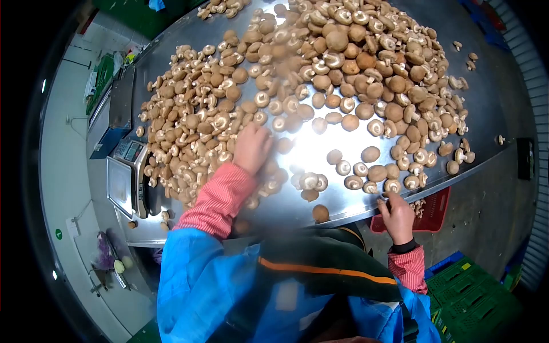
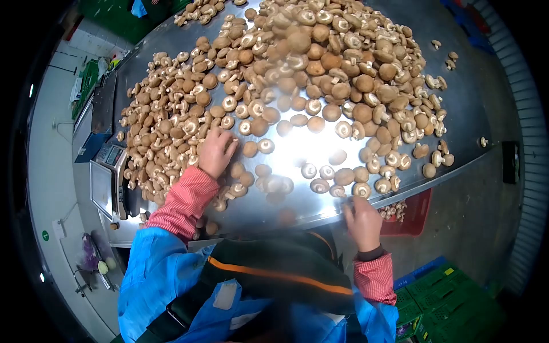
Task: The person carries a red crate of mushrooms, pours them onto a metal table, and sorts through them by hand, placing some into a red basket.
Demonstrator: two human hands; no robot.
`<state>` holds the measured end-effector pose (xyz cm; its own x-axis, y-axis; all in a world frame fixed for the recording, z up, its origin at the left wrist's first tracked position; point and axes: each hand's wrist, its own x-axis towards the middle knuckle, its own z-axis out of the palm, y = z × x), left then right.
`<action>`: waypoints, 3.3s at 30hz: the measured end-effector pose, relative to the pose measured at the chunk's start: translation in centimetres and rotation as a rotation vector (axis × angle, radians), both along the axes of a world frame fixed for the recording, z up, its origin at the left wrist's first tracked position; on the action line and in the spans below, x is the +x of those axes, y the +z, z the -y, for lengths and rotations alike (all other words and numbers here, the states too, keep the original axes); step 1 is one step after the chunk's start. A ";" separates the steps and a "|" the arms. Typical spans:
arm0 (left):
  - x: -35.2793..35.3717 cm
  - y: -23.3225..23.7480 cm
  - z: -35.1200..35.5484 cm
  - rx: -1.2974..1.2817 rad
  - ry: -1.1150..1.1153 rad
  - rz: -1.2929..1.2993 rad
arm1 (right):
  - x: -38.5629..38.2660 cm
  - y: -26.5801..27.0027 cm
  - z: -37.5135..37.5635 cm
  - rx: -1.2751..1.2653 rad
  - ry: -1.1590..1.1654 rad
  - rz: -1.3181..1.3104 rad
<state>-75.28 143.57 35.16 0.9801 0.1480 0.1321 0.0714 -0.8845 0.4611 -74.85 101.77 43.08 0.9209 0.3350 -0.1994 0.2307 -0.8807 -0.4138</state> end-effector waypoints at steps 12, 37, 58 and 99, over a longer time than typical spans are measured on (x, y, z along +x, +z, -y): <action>4.6 3.5 14.2 -0.575 -0.652 -0.098 | 3.9 0.5 -2.3 0.910 -0.542 -0.985; 12.0 5.5 17.8 -0.347 -0.534 0.187 | 6.1 -3.0 0.4 1.094 -0.543 -0.653; 11.4 1.9 16.6 0.169 -0.718 -0.195 | 22.9 -6.3 8.9 -0.251 -0.506 0.347; 15.2 2.7 14.6 0.005 -0.518 0.086 | 14.4 -1.2 24.0 -0.184 -0.734 0.248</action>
<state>-60.08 128.94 37.89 0.9101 -0.3544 0.2146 -0.4141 -0.7958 0.4419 -60.50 77.77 41.86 0.9185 -0.3926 0.0475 -0.3683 -0.8928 -0.2594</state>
